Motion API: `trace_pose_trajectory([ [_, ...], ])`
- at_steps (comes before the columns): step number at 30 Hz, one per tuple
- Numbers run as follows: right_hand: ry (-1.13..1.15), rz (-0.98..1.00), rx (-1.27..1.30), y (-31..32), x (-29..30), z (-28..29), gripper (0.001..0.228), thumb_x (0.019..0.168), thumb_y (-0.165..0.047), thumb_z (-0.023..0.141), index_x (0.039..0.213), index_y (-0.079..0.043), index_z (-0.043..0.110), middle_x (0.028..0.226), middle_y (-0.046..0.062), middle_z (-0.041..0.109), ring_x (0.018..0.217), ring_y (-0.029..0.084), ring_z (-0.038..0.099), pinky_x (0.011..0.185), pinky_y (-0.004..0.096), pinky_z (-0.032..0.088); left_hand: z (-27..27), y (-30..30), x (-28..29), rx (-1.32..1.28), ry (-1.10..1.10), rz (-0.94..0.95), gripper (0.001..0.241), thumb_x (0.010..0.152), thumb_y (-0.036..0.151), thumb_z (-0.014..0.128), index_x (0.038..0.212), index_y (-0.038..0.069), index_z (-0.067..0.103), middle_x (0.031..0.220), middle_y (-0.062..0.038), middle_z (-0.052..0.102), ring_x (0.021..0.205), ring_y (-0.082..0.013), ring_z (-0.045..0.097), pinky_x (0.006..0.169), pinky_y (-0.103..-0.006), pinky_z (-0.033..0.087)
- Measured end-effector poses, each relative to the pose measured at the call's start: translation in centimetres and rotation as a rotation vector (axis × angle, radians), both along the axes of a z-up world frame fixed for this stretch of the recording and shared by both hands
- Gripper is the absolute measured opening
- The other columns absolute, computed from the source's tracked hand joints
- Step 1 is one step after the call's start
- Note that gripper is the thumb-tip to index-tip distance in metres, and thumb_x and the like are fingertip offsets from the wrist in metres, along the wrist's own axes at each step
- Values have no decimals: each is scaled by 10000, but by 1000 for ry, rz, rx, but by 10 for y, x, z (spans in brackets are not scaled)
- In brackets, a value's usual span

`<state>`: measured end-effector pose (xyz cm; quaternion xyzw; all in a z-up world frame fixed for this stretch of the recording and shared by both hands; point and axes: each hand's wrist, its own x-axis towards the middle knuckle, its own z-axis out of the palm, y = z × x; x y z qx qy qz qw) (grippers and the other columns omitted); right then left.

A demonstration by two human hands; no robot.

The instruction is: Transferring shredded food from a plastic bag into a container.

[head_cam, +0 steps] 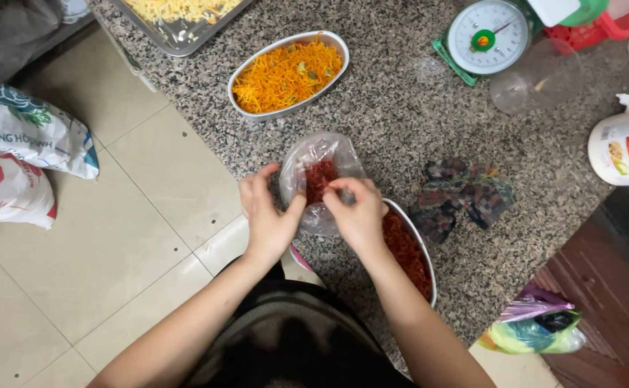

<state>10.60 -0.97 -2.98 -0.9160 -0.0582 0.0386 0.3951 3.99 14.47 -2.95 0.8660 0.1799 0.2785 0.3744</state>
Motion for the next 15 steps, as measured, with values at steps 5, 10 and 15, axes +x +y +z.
trace_pose_trajectory([
  [5, 286, -87, 532, -44, -10, -11, 131, 896, -136, 773, 1000, -56, 772, 919, 17, 690, 786, 82, 590, 718, 256, 468, 40, -7, 9, -378, 98, -360, 148, 843, 159, 774, 976, 93, 772, 926, -37, 693, 855, -182, 675, 842, -320, 485],
  [10, 225, -113, 532, -77, -35, 25, 125, 894, -123, 760, 980, -33, 751, 948, -10, 664, 788, 74, 603, 715, 253, 503, 50, -44, 8, -590, 157, -547, 147, 838, 187, 752, 957, 101, 755, 878, 1, 687, 753, -116, 680, 733, -278, 547],
  [15, -31, -64, 180, -112, -62, 63, 111, 866, -143, 787, 963, -89, 772, 937, 45, 689, 859, 144, 683, 776, 275, 537, 43, -85, -3, -413, 91, -638, 125, 791, 149, 808, 863, 53, 771, 759, -34, 670, 690, -162, 647, 702, -324, 501],
])
